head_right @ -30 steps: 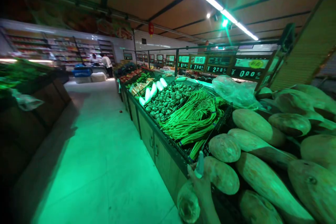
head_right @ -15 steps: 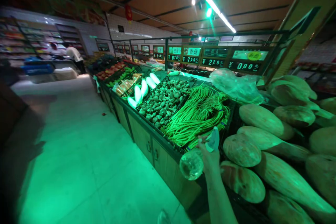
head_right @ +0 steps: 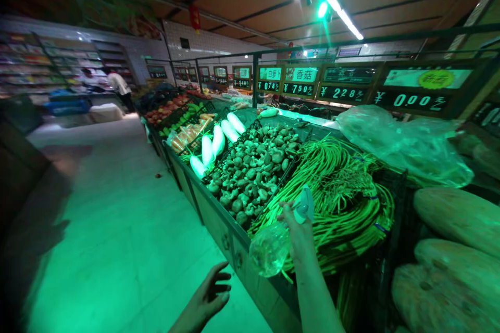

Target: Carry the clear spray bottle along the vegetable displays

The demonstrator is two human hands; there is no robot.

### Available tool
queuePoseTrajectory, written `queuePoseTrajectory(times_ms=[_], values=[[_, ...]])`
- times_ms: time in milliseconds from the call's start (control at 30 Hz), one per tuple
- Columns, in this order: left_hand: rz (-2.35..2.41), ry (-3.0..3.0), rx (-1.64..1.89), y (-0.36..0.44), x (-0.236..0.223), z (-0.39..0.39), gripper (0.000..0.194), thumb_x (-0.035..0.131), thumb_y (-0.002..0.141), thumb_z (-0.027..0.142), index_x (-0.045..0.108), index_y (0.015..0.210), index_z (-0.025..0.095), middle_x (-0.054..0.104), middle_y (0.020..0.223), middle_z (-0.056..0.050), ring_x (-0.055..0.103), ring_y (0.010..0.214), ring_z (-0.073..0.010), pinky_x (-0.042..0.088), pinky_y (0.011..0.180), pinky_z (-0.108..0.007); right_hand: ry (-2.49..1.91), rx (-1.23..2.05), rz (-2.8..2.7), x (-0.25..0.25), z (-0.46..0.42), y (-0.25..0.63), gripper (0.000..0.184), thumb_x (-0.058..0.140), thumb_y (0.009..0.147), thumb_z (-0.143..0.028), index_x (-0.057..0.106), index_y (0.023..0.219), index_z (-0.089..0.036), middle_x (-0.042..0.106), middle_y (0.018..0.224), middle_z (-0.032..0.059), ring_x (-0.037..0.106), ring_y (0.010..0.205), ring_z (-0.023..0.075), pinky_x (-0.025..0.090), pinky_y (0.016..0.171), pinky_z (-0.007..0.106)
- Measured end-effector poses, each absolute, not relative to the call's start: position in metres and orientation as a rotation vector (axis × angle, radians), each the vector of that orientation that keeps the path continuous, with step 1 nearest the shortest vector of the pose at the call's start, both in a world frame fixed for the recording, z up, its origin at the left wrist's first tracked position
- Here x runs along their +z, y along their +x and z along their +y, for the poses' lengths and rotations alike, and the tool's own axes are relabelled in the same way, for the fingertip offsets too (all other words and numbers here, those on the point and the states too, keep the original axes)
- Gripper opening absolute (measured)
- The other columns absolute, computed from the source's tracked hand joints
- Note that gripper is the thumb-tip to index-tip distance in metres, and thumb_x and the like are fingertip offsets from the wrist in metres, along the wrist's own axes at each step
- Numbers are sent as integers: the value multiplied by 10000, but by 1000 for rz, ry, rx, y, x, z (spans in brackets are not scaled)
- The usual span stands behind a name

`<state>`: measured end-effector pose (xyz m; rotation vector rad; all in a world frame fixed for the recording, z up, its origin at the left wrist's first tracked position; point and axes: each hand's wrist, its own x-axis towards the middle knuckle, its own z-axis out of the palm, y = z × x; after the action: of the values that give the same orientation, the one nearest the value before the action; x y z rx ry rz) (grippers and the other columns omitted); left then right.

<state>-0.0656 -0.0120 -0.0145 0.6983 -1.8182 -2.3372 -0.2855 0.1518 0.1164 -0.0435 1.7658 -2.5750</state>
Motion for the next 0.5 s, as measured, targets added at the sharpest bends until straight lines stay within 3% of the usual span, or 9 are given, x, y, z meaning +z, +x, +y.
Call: queuePoseTrajectory(times_ms=[67,167,233,367,500], values=[[-1825,551,-2435,-104,-18,-14,1150,879,540,742,445,1506,295,568,1433,-172,651,1137,-314,526,893,-404,-93,-2546,1718,114,131,-289,536,896,587,-600,651,899,-240,810,933,43,667,583,180,550,629,344],[-1566,426,-2681,-143,-15,-14,1214,849,624,723,224,1602,368,410,1621,-165,609,1271,-354,528,936,-426,-118,-2464,1716,107,110,-291,544,891,592,-599,677,953,-253,804,976,41,663,599,191,548,630,353],[-1362,377,-2797,-157,-12,-15,1147,853,651,685,273,1584,354,446,1614,-158,574,1343,-385,516,1009,-476,-154,-2414,1736,100,101,-291,546,881,611,-613,694,979,-256,801,978,42,669,625,197,552,657,356],[-1230,282,-2862,-171,-12,-33,780,840,752,561,533,1423,309,613,1485,-116,562,1389,-367,423,1160,-494,-341,-2308,1695,86,90,-290,562,834,707,-628,721,1106,-249,795,1105,84,734,813,246,581,852,409],[-1203,180,-2941,-175,-15,-64,635,840,750,552,660,1292,275,731,1327,-94,586,1370,-368,371,1208,-526,-394,-2299,1691,72,73,-277,520,816,750,-605,735,1114,-243,796,1103,115,745,922,286,602,781,391]])
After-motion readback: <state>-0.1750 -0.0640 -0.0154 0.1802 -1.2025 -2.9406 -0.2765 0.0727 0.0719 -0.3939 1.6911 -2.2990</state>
